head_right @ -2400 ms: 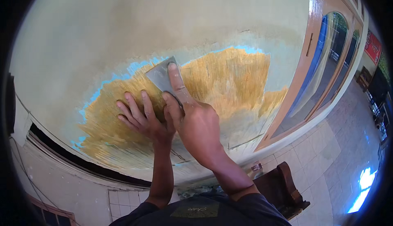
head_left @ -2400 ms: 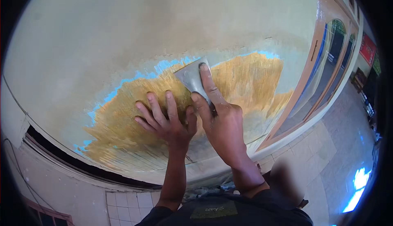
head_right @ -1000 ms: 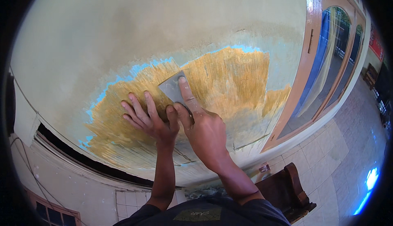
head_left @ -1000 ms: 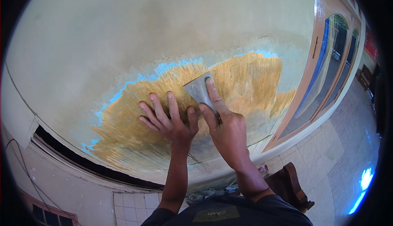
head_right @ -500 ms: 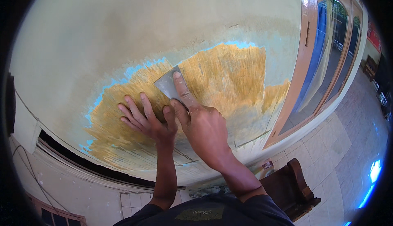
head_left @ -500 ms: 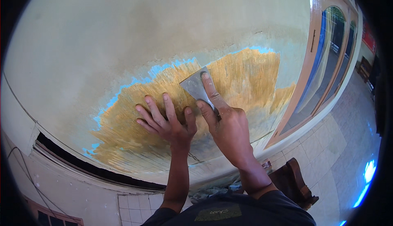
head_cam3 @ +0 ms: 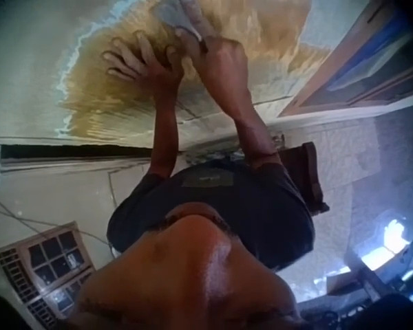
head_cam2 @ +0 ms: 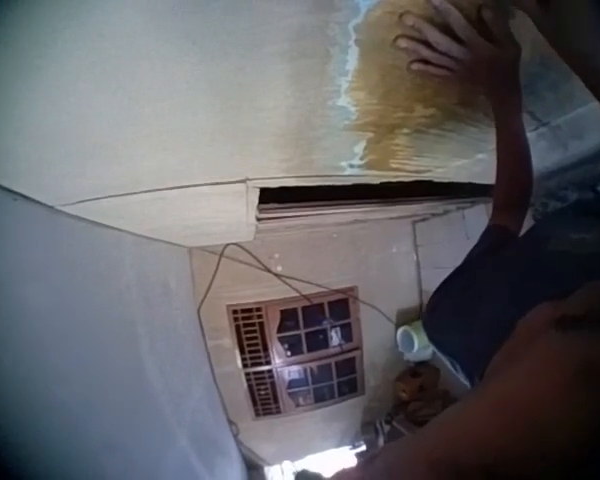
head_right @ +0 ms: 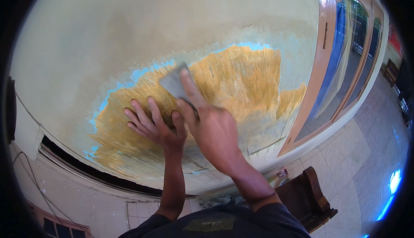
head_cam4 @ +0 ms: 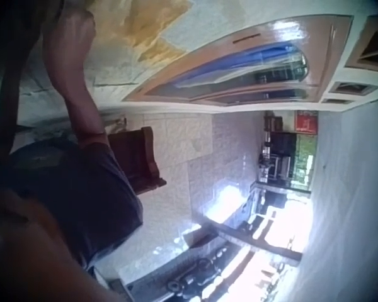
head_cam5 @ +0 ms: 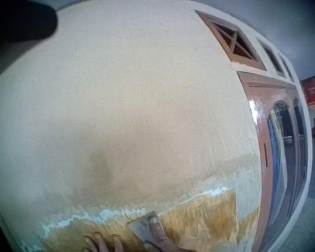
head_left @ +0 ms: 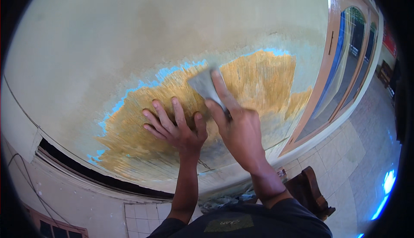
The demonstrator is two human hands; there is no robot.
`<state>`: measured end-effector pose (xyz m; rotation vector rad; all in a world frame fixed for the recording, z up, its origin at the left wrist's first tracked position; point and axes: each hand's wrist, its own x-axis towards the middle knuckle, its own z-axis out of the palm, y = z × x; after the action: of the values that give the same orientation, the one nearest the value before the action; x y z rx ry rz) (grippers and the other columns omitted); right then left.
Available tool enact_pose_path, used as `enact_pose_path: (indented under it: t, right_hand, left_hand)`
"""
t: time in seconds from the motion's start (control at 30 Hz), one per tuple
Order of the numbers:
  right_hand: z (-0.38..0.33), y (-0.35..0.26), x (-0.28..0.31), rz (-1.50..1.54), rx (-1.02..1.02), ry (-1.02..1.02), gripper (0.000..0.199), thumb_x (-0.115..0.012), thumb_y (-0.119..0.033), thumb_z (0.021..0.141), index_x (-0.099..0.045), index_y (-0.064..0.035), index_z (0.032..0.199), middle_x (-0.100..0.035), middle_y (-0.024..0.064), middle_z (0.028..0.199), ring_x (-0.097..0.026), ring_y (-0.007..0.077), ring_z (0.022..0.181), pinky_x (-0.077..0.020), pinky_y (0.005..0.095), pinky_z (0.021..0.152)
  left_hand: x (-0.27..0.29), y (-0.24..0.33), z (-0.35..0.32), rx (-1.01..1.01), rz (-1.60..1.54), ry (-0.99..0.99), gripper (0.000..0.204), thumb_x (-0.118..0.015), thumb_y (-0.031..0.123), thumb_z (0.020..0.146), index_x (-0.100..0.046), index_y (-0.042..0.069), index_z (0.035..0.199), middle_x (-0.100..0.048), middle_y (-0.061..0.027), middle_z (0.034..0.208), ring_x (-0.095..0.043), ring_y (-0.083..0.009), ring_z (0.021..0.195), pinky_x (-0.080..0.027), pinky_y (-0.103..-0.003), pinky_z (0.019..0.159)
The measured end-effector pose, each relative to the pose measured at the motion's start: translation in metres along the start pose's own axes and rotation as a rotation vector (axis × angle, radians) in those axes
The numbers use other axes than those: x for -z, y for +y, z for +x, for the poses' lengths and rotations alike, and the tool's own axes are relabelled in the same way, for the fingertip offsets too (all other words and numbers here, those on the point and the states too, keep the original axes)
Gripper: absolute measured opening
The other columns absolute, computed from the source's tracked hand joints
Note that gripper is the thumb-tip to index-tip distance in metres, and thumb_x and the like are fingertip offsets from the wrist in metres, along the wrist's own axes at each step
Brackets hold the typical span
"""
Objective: The person is scraping old paint or plaster from a wall using a putty knife/scraper tool.
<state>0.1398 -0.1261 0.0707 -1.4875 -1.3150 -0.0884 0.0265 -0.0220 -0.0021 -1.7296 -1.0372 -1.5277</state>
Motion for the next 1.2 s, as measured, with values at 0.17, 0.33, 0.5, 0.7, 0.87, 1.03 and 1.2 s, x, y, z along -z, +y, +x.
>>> enact_pose_path:
  t: [0.17,0.33,0.5,0.7,0.87,1.03,1.2]
  right_hand:
    - [0.006,0.0,0.004,-0.036,0.019,-0.02,0.056,-0.069,-0.025,0.096,-0.051,-0.0179,0.149,-0.064,0.0232,0.073,-0.057,0.0359,0.05,-0.0493,0.0402,0.053]
    - [0.012,-0.002,0.003,0.001,0.017,0.004,0.057,-0.069,-0.025,0.096,-0.051,-0.0188,0.149,-0.062,0.0231,0.07,-0.055,0.0365,0.049,-0.0478,0.0407,0.051]
    - [0.006,0.005,0.009,0.008,0.062,-0.01,0.057,-0.069,-0.026,0.096,-0.05,-0.019,0.149,-0.06,0.0226,0.064,-0.055,0.0367,0.048,-0.0473,0.0412,0.051]
    - [-0.002,0.013,0.003,-0.085,0.021,0.004,0.059,-0.068,-0.034,0.095,-0.049,-0.0262,0.15,-0.063,0.0162,0.06,-0.062,0.0341,0.05,-0.0505,0.0424,0.049]
    - [0.003,0.021,0.004,-0.035,0.064,0.022,0.059,-0.066,-0.034,0.096,-0.047,-0.0259,0.151,-0.064,0.017,0.063,-0.063,0.0344,0.051,-0.0514,0.0431,0.051]
    - [0.011,0.006,0.009,0.003,0.05,-0.024,0.058,-0.07,-0.023,0.095,-0.05,-0.0168,0.149,-0.063,0.0242,0.072,-0.056,0.038,0.052,-0.0501,0.0395,0.054]
    - [0.007,0.002,0.009,0.046,-0.017,-0.058,0.058,-0.069,-0.023,0.095,-0.049,-0.0163,0.149,-0.062,0.0242,0.07,-0.058,0.0387,0.053,-0.0501,0.0403,0.054]
  left_hand:
    - [-0.001,0.0,0.0,0.017,0.009,-0.002,0.061,-0.043,0.054,0.101,-0.049,0.014,0.148,-0.03,-0.0237,0.161,-0.02,-0.053,0.149,-0.006,-0.067,0.118]
    - [-0.003,0.003,0.001,0.018,0.016,-0.016,0.062,-0.043,0.054,0.101,-0.049,0.014,0.148,-0.03,-0.024,0.161,-0.019,-0.053,0.149,-0.006,-0.067,0.118]
    - [0.001,0.005,0.0,0.027,0.016,0.004,0.062,-0.043,0.054,0.101,-0.05,0.013,0.147,-0.03,-0.0243,0.161,-0.019,-0.0532,0.149,-0.006,-0.067,0.118]
    - [-0.004,0.005,0.0,0.011,0.012,0.006,0.062,-0.043,0.053,0.101,-0.048,0.013,0.148,-0.029,-0.0245,0.161,-0.019,-0.0529,0.149,-0.006,-0.067,0.118]
    - [-0.006,0.007,0.001,0.003,0.007,0.003,0.061,-0.043,0.053,0.101,-0.047,0.014,0.149,-0.03,-0.0243,0.161,-0.019,-0.0532,0.149,-0.006,-0.067,0.118]
    - [-0.004,0.008,-0.001,0.017,0.013,-0.001,0.061,-0.043,0.053,0.101,-0.048,0.014,0.148,-0.031,-0.0242,0.16,-0.02,-0.0533,0.148,-0.006,-0.067,0.118]
    - [-0.004,0.006,0.001,0.003,0.009,0.001,0.061,-0.044,0.053,0.101,-0.049,0.014,0.148,-0.031,-0.0242,0.16,-0.02,-0.0535,0.148,-0.007,-0.067,0.118]
